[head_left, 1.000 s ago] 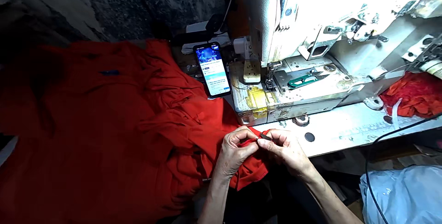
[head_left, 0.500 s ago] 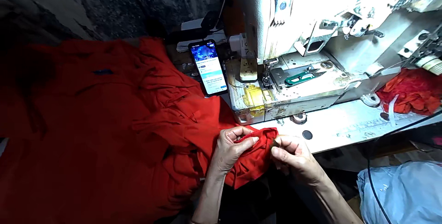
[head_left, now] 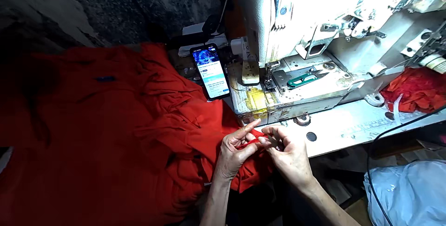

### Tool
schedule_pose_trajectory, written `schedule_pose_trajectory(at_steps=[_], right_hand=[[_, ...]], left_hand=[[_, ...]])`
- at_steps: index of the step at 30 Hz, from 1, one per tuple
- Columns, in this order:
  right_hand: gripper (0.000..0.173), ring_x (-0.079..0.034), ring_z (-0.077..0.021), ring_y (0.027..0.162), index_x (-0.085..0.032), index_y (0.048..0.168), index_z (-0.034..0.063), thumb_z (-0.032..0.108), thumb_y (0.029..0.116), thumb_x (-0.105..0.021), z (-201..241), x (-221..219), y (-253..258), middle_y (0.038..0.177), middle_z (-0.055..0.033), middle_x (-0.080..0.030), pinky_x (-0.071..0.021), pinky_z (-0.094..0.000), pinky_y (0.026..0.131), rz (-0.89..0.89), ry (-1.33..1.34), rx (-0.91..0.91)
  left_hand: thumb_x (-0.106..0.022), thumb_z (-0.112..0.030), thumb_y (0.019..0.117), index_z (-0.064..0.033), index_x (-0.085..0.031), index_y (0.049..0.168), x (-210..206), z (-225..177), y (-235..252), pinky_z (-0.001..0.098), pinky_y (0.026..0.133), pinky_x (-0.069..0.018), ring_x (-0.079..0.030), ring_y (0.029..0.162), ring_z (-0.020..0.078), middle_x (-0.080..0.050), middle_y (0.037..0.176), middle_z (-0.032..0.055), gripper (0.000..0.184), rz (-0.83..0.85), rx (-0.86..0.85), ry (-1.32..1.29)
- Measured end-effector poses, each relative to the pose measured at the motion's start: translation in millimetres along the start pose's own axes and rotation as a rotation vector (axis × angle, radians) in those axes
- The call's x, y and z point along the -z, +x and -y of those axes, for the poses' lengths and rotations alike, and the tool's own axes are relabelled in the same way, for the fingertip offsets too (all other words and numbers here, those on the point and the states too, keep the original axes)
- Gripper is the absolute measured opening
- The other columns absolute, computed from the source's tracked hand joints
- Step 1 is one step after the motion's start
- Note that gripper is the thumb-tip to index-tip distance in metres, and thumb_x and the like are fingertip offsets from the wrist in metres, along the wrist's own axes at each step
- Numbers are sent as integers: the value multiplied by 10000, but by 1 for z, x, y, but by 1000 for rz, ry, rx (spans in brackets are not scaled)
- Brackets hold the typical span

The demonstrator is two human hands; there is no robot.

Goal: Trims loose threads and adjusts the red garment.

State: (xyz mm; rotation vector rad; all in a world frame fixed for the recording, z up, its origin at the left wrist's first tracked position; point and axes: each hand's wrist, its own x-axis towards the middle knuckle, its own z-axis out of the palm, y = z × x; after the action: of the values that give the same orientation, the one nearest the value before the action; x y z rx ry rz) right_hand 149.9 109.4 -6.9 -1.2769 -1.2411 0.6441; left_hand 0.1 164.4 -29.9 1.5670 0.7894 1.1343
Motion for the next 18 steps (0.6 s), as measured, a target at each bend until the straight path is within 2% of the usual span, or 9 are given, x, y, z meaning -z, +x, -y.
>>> schedule_pose_trajectory(at_steps=[3, 5, 6, 7, 9, 10, 13, 16, 18], right_hand=[[142, -628, -79, 619, -739, 960, 113, 151, 824, -726, 0, -10, 7, 722, 40, -667, -529, -321, 558, 34, -250, 47], [84, -591, -115, 570, -715, 854, 115, 157, 783, -702, -1, -16, 10, 641, 31, -600, -472, -361, 510, 0, -337, 86], [45, -566, -107, 551, -687, 804, 117, 157, 784, -696, -3, -18, 11, 617, 36, -566, -450, -345, 499, -17, -324, 94], [41, -555, -81, 552, -677, 797, 122, 149, 815, -703, -5, -17, 12, 623, 47, -568, -452, -307, 505, -17, -247, 77], [45, -566, -41, 575, -700, 859, 105, 108, 899, -720, -6, -10, 10, 681, 41, -622, -479, -224, 530, -4, 26, -20], [37, -552, -49, 564, -701, 886, 90, 92, 920, -715, -6, -6, 9, 696, 22, -625, -467, -214, 522, -11, 156, -80], [40, -487, -46, 474, -704, 886, 74, 74, 920, -724, -9, 5, 5, 643, -6, -606, -421, -191, 455, -68, 384, -149], [60, -484, -46, 431, -687, 878, 59, 49, 936, -678, -6, 6, 2, 624, -43, -618, -425, -191, 428, -41, 573, -189], [60, -521, -48, 432, -632, 908, 53, 37, 966, -636, -5, 4, 1, 634, -45, -635, -457, -189, 420, 59, 602, -200]], left_hand=[[-658, 9, 793, -60, -665, 1359, 0, 3, 0, 167, 758, -554, -656, 760, 20, -736, 890, -33, 571, 19, -32, -1], [-644, 11, 785, -52, -668, 1351, 0, 5, 0, 172, 819, -561, -683, 837, 17, -758, 1012, -22, 570, 25, -54, 3], [-646, 11, 788, -49, -664, 1353, 1, 5, 0, 174, 837, -561, -687, 864, 19, -757, 1058, -17, 569, 29, -54, 1], [-654, 11, 788, -49, -663, 1355, 1, 4, 0, 173, 822, -560, -682, 851, 19, -755, 1043, -17, 570, 27, -46, -3], [-685, -4, 792, -63, -676, 1339, 1, 3, 0, 182, 731, -549, -649, 753, 38, -722, 885, -20, 550, 17, 2, -18], [-703, -20, 793, -65, -700, 1294, 1, 2, 0, 192, 694, -547, -637, 713, 55, -699, 822, -13, 503, 15, 17, -24], [-752, -67, 804, -80, -771, 1085, -2, 3, -1, 204, 683, -563, -662, 702, 78, -720, 803, 9, 282, 19, 8, 10], [-781, -55, 783, -84, -796, 955, -6, -1, -1, 224, 759, -593, -713, 797, 84, -762, 866, 11, 175, 5, 9, 74], [-779, -43, 778, -85, -798, 867, -6, 1, -1, 206, 771, -585, -698, 819, 47, -750, 851, -18, 100, 21, -29, 120]])
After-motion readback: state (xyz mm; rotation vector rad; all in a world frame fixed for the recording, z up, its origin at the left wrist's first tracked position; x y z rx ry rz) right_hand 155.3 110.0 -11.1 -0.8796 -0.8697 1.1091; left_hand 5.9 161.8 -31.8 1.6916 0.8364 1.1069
